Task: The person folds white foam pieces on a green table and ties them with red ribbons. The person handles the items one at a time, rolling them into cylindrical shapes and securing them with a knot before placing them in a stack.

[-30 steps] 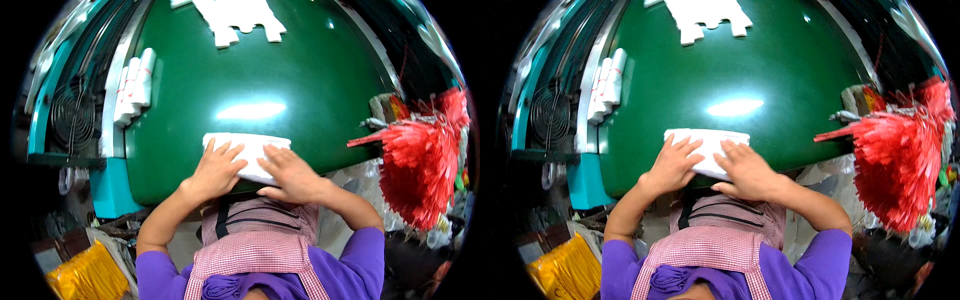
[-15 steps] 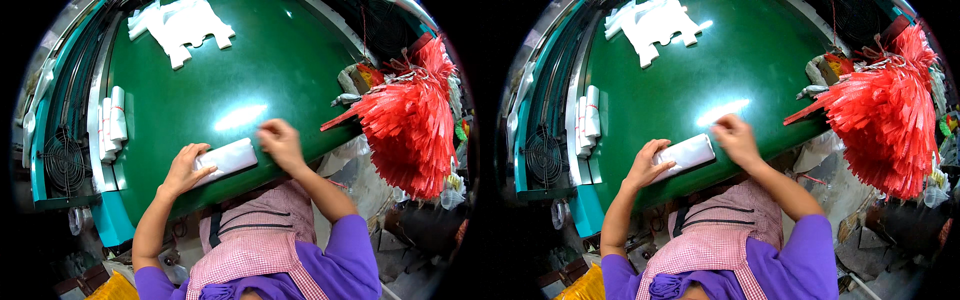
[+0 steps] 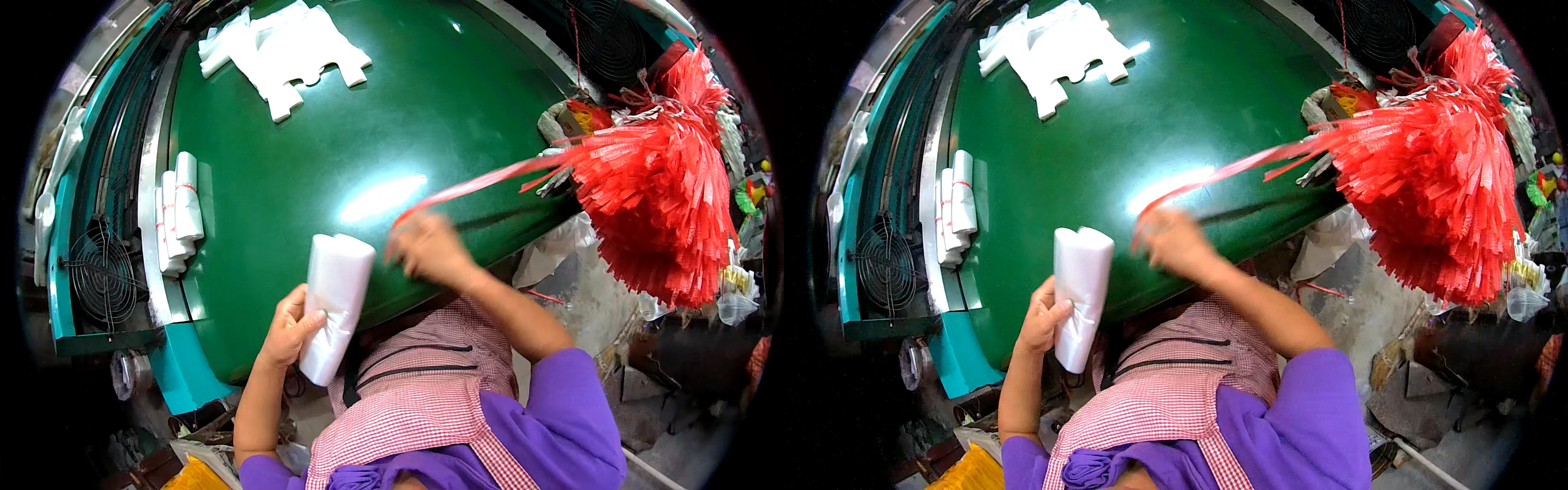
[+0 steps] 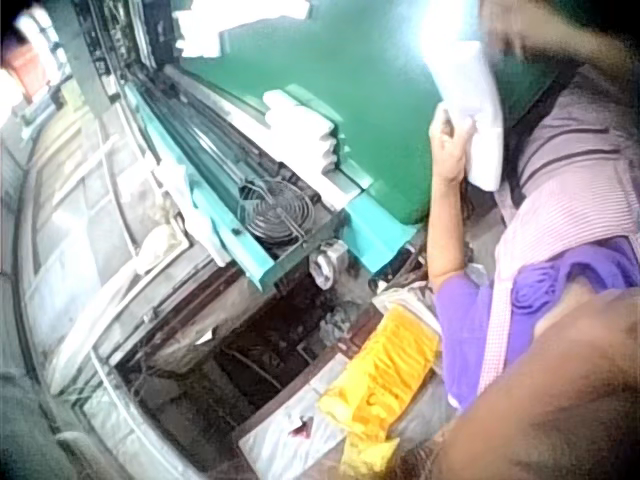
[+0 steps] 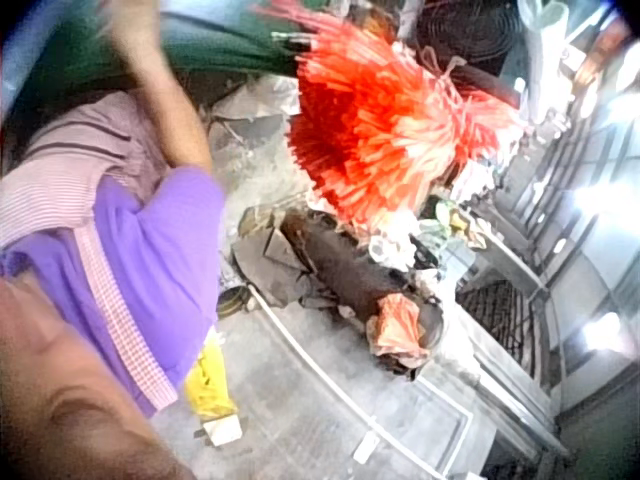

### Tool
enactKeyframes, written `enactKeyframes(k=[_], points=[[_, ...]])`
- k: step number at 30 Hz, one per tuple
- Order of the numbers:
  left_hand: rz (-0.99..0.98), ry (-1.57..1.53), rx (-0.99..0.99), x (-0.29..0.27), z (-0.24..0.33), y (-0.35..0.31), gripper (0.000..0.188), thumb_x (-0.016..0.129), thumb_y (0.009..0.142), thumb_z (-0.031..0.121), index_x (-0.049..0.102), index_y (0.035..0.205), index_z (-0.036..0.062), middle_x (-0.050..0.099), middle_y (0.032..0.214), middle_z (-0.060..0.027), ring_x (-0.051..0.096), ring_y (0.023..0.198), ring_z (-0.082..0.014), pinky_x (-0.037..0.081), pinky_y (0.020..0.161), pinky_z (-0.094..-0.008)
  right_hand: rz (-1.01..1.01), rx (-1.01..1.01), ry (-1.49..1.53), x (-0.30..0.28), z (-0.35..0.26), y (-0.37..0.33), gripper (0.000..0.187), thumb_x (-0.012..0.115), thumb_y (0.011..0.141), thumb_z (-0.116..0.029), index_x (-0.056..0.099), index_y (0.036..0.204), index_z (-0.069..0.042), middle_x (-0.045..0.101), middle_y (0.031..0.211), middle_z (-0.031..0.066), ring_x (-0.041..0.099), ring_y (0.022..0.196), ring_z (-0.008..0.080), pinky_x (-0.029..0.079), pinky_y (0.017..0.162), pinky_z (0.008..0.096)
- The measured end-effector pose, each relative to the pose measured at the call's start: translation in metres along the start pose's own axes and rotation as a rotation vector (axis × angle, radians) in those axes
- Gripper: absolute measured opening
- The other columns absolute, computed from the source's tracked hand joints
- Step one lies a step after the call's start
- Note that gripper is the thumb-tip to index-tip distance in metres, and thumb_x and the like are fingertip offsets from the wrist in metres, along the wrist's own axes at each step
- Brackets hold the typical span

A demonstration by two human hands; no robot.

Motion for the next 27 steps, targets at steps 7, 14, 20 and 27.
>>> enactKeyframes(k=[7,14,20,27], points=[[-0.108,0.069,0.059,-0.028,0.017,0.005,0.035,0.075,0.08,0.016,0.063,0.107,-0.0014,0.067,0.1,-0.0056,0.062,0.09,-0.0122,0.048,0.082,-0.026,-0.758,-0.157,-0.726,0.072,0.003,-0.068,0.019,0.055,0.083,-0.012,0.063,0.092,0.002,0.064,0.093,0.0251,0.063,0.093,0.038,0.049,0.081,0.0463],[-0.048,0.868,0.123,-0.019,0.043,0.054,0.03,0.065,0.078,0.002,0.065,0.108,-0.0021,0.068,0.092,-0.0081,0.063,0.083,-0.0152,0.049,0.078,-0.0293,-0.488,-0.839,-0.21,0.041,-0.056,-0.049,0.017,0.057,0.092,-0.013,0.06,0.09,0.004,0.065,0.094,0.0144,0.064,0.085,0.0267,0.05,0.082,0.0388],[0.075,1.271,0.594,0.022,0.033,0.053,0.03,0.069,0.075,-0.002,0.065,0.104,-0.0012,0.066,0.106,-0.0073,0.059,0.091,-0.0152,0.047,0.081,-0.0288,-0.477,-0.144,0.202,0.05,-0.029,0.021,0.015,0.051,0.087,-0.005,0.062,0.085,0.005,0.063,0.073,0.0108,0.059,0.064,0.0179,0.048,0.062,0.0355],[0.167,0.421,0.285,-0.031,0.001,0.055,0.017,0.065,0.088,0.004,0.07,0.104,-0.0013,0.066,0.08,-0.0028,0.051,0.063,-0.0046,0.039,0.057,-0.0192,-0.051,-0.986,-0.895,0.061,-0.037,-0.011,0.013,0.059,0.076,-0.008,0.063,0.081,0.003,0.063,0.088,0.0166,0.065,0.082,0.0326,0.053,0.066,0.0402]])
Point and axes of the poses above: each hand's wrist, its own y-axis towards the middle knuckle, its own x-axis out of the palm, z = x × y, the point moved 3 cm from there along y, towards the middle knuckle
